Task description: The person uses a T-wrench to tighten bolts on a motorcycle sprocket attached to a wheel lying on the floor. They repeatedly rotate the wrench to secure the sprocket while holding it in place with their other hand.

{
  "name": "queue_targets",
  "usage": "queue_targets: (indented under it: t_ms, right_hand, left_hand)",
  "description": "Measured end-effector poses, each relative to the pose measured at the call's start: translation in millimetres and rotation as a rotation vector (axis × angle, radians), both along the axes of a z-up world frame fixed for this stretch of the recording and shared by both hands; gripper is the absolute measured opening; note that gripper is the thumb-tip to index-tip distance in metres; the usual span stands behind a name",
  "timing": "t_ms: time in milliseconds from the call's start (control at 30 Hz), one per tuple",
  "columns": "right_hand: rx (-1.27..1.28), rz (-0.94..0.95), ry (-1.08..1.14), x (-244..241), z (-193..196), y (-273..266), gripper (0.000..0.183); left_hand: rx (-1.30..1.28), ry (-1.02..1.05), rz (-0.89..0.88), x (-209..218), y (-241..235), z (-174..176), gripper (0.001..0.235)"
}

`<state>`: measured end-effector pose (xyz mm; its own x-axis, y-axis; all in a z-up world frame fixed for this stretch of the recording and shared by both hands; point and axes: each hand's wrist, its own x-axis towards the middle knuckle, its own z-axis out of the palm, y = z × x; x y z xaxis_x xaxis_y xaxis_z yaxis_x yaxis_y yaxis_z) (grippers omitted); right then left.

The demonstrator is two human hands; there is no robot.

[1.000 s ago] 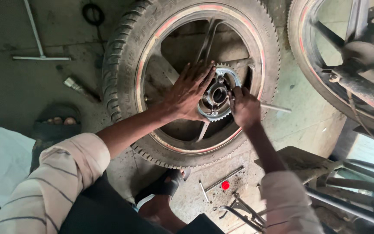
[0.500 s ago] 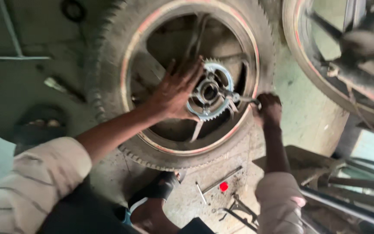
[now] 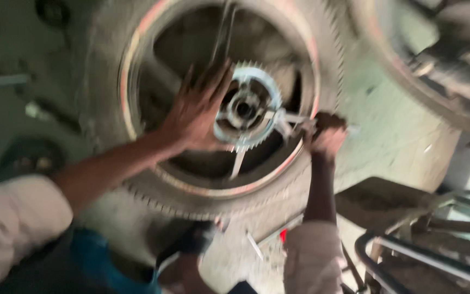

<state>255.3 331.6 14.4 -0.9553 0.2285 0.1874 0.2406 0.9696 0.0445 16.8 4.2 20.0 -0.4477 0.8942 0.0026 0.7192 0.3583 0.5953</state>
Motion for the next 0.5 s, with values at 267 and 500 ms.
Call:
queue_targets:
  t_ms: [267, 500]
  right_hand:
    - [-0.073, -0.153, -0.255, -12.3, 29.3, -21.4, 0.033]
    - [-0.401, -0.063, -0.247, -67.2, 55.3, -97.1, 0.025]
  left_hand:
    - [-0.029, -0.074, -0.039, -15.1, -6.3, 26.9, 0.154]
    - [0.018, -0.126, -0.057, -10.8, -13.3, 17.1, 0.156]
